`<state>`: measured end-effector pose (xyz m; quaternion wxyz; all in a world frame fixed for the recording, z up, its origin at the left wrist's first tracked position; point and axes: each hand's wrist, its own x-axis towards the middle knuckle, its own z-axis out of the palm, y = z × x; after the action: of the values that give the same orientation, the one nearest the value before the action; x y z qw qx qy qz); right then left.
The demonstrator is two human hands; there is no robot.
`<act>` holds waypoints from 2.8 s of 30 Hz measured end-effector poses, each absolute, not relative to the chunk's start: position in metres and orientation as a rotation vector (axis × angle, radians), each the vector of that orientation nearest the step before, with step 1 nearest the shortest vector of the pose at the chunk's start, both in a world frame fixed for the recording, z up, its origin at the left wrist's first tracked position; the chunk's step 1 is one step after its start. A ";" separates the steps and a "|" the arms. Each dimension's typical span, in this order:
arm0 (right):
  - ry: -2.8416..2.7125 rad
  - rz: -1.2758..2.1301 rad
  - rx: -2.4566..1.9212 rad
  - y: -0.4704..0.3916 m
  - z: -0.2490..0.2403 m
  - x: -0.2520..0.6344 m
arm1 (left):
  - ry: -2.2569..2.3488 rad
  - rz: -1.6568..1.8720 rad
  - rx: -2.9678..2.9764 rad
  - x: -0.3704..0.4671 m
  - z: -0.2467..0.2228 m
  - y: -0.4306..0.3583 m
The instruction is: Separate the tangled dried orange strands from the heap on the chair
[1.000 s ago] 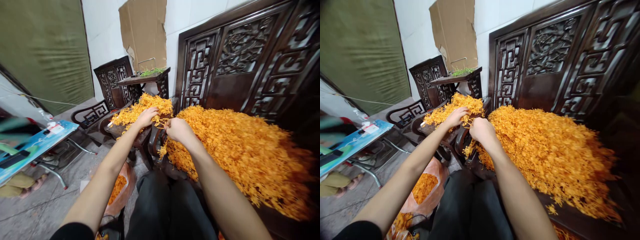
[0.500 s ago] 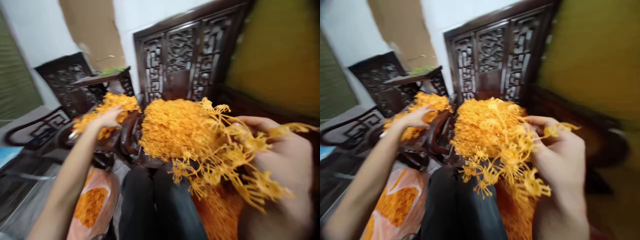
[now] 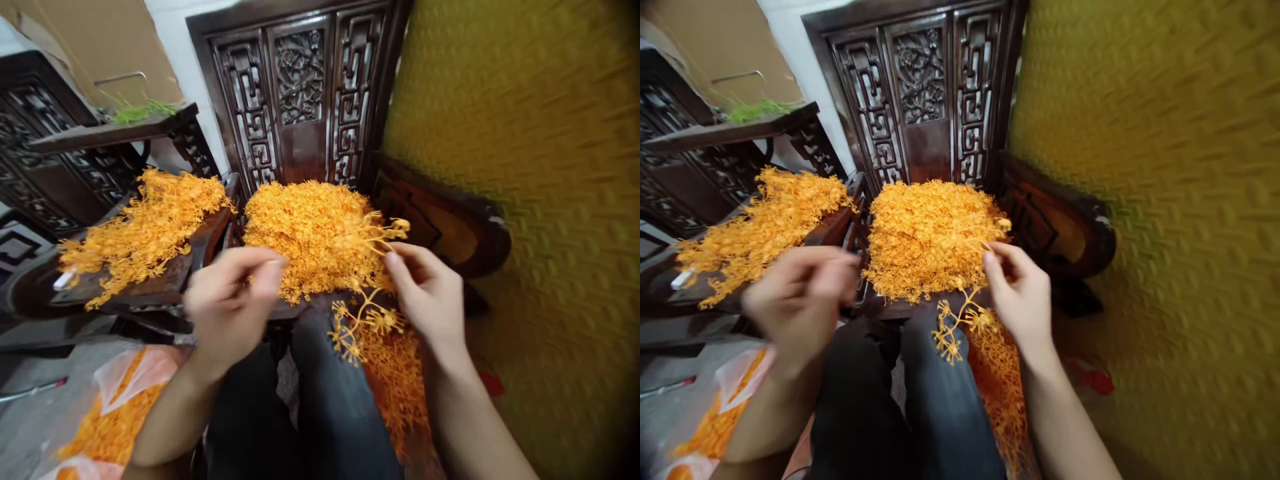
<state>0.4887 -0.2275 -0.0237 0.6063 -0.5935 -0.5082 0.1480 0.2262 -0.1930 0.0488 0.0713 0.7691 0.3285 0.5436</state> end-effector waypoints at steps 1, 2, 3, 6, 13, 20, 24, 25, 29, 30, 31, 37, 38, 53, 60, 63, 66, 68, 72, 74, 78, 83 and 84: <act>-1.323 0.329 -1.348 -0.216 -0.011 0.482 | 0.890 1.572 2.409 0.238 0.052 -0.191; -1.473 0.332 -1.302 -0.205 0.003 0.476 | 0.776 1.470 2.533 0.249 0.055 -0.184; -1.606 0.355 -1.245 -0.195 0.017 0.470 | 0.671 1.348 2.654 0.258 0.055 -0.172; -1.833 0.486 -1.095 -0.165 0.048 0.458 | 0.640 1.088 2.844 0.266 0.050 -0.128; -2.277 0.415 -1.197 -0.115 0.035 0.469 | 1.031 0.995 2.774 0.217 0.023 -0.086; -2.150 0.604 -1.269 -0.117 -0.002 0.457 | 1.147 0.925 2.597 0.224 0.012 -0.089; -2.102 0.655 -1.189 -0.117 -0.006 0.454 | 1.197 0.942 2.567 0.233 0.011 -0.091; -2.080 0.668 -1.177 -0.117 -0.005 0.456 | 1.183 0.933 2.562 0.233 0.011 -0.091; -1.877 0.709 -1.091 -0.116 -0.008 0.463 | 1.087 0.829 2.662 0.233 0.009 -0.089; -1.820 0.753 -1.072 -0.116 -0.010 0.463 | 1.090 0.807 2.705 0.235 0.008 -0.089; -1.767 0.819 -1.057 -0.116 -0.012 0.462 | 1.105 0.803 2.737 0.238 0.007 -0.089; -1.690 1.023 -1.069 -0.114 -0.019 0.460 | 1.179 0.923 2.529 0.254 0.009 -0.089; -1.709 0.933 -1.110 -0.113 -0.018 0.462 | 1.150 0.853 2.462 0.253 0.011 -0.090; -2.122 0.666 -1.085 -0.123 -0.022 0.491 | 0.863 0.608 2.258 0.242 0.003 -0.084; -1.610 0.914 -0.994 -0.124 -0.025 0.434 | 0.809 0.732 1.975 0.263 -0.025 -0.081; -1.317 0.997 -1.037 -0.119 -0.024 0.427 | 0.794 0.767 1.994 0.266 -0.023 -0.083; -1.152 1.034 -1.081 -0.113 -0.023 0.430 | 0.886 0.864 2.132 0.262 -0.014 -0.089; -1.199 1.080 -1.083 -0.112 -0.022 0.431 | 0.920 0.931 2.191 0.255 -0.009 -0.091; -1.445 1.111 -1.073 -0.115 -0.022 0.422 | 0.848 1.122 2.236 0.243 -0.003 -0.091; -1.546 1.145 -1.028 -0.118 -0.024 0.415 | 0.800 1.149 2.244 0.237 0.000 -0.090; -1.787 1.228 -1.040 -0.118 -0.026 0.418 | 0.898 1.019 2.190 0.222 0.004 -0.094; -2.431 0.798 -1.008 -0.113 -0.028 0.448 | 0.819 0.559 1.646 0.207 -0.001 -0.106; -2.490 0.643 -1.008 -0.112 -0.028 0.453 | 0.797 0.531 1.540 0.206 -0.002 -0.108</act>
<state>0.4532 -0.1122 -0.0284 0.1887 -0.3583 -0.8853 0.2286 0.2061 -0.1085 -0.0017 0.6163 0.6688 0.3461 0.2305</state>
